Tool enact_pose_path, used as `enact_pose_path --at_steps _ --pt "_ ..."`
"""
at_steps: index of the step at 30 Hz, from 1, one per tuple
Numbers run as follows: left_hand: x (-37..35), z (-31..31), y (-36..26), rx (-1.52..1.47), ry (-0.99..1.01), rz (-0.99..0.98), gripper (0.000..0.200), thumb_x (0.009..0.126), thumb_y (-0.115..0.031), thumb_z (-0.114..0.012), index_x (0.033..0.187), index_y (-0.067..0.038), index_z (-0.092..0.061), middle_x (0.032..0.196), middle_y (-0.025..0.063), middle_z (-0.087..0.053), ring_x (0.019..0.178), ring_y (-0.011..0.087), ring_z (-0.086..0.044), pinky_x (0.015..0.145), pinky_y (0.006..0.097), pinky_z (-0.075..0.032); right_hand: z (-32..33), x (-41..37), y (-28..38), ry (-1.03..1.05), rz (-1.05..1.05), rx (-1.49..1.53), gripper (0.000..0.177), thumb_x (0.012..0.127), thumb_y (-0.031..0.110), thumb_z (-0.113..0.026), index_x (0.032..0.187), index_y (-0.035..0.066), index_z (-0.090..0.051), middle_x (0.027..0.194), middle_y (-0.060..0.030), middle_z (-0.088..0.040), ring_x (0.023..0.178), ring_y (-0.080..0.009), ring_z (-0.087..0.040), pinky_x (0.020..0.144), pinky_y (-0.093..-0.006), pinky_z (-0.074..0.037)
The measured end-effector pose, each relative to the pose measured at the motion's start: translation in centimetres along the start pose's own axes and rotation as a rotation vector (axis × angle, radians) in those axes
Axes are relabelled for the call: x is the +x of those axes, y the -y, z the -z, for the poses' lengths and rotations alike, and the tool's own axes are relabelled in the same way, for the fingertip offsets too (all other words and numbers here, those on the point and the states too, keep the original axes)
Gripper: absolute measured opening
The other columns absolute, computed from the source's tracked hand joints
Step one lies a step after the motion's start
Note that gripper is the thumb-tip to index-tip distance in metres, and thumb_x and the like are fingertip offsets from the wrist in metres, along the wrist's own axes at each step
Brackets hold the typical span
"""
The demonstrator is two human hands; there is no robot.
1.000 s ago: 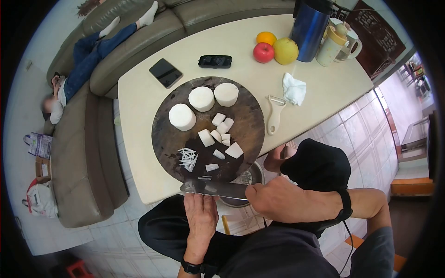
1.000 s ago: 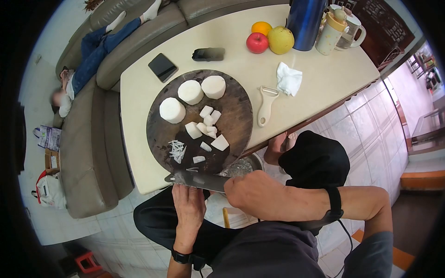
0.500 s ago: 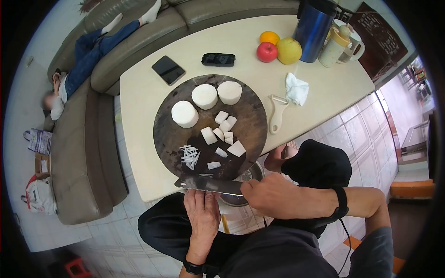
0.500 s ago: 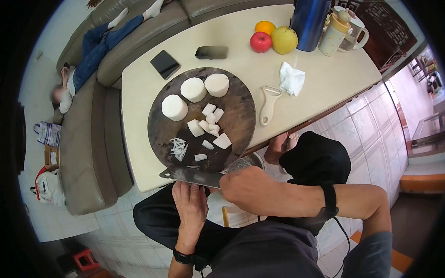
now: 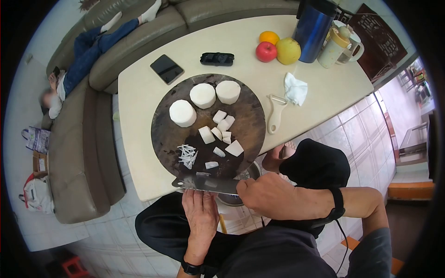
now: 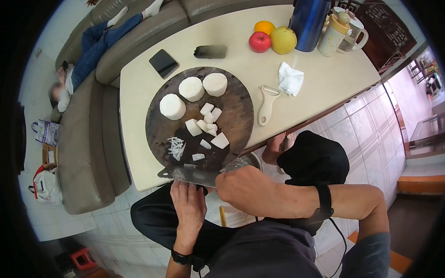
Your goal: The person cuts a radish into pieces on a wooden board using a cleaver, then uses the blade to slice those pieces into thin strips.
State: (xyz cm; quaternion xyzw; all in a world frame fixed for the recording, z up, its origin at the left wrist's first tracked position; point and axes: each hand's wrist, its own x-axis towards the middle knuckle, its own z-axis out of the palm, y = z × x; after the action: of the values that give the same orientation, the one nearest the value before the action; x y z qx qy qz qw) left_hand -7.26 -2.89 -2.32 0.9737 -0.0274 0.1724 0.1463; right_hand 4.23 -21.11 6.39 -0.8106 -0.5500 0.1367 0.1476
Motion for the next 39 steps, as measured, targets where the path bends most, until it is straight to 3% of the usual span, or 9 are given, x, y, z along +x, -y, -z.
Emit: enact_pose_path --at_steps 11,14,20,22,39 --pt "0.4 0.4 -0.1 -0.011 -0.007 -0.011 0.044 0.07 0.003 -0.068 0.111 0.008 -0.055 0.115 0.0228 -0.053 0.11 0.0429 -0.05 0.095 0.0523 -0.039 1.3 -1.3 -0.7 0.09 0.019 -0.015 0.021 0.069 0.003 -0.062 0.084 -0.006 -0.051 0.068 -0.0156 -0.058 0.055 -0.0307 -0.062 0.046 -0.0398 -0.047" --pt "0.5 0.5 0.0 -0.017 -0.014 -0.008 0.041 0.07 0.003 -0.068 0.109 0.007 -0.057 0.112 0.0216 -0.055 0.109 0.0417 -0.051 0.095 0.0517 -0.039 0.7 -0.7 -0.7 0.01 0.054 0.025 0.021 0.068 0.003 -0.063 0.083 -0.007 -0.051 0.067 -0.0158 -0.058 0.055 -0.0307 -0.062 0.046 -0.0392 -0.048" --pt "1.8 2.5 0.4 -0.031 0.015 -0.037 0.031 0.071 0.002 -0.068 0.102 0.006 -0.062 0.104 0.0198 -0.058 0.105 0.0386 -0.053 0.092 0.0475 -0.041 0.7 -0.4 -0.6 -0.012 0.02 0.031 0.019 0.067 0.001 -0.063 0.081 -0.006 -0.053 0.066 -0.0173 -0.059 0.057 -0.0333 -0.064 0.049 -0.0407 -0.05" --pt "1.7 2.4 1.0 -0.131 0.027 0.048 0.031 0.072 0.001 -0.068 0.102 0.005 -0.062 0.102 0.0195 -0.057 0.1 0.0377 -0.054 0.088 0.0454 -0.042 1.0 -0.5 -0.3 -0.006 0.003 0.033 0.008 0.069 0.003 -0.062 0.072 -0.004 -0.061 0.068 -0.0177 -0.063 0.062 -0.0318 -0.066 0.05 -0.0381 -0.051" --pt "2.0 1.4 0.7 0.019 0.013 0.023 0.033 0.072 -0.002 -0.065 0.105 0.004 -0.061 0.109 0.0184 -0.054 0.101 0.0364 -0.052 0.085 0.0451 -0.04 2.0 -2.7 0.6 0.079 -0.098 0.029 0.013 0.067 0.004 -0.064 0.076 -0.004 -0.065 0.072 -0.0199 -0.064 0.069 -0.0358 -0.067 0.059 -0.0429 -0.053"
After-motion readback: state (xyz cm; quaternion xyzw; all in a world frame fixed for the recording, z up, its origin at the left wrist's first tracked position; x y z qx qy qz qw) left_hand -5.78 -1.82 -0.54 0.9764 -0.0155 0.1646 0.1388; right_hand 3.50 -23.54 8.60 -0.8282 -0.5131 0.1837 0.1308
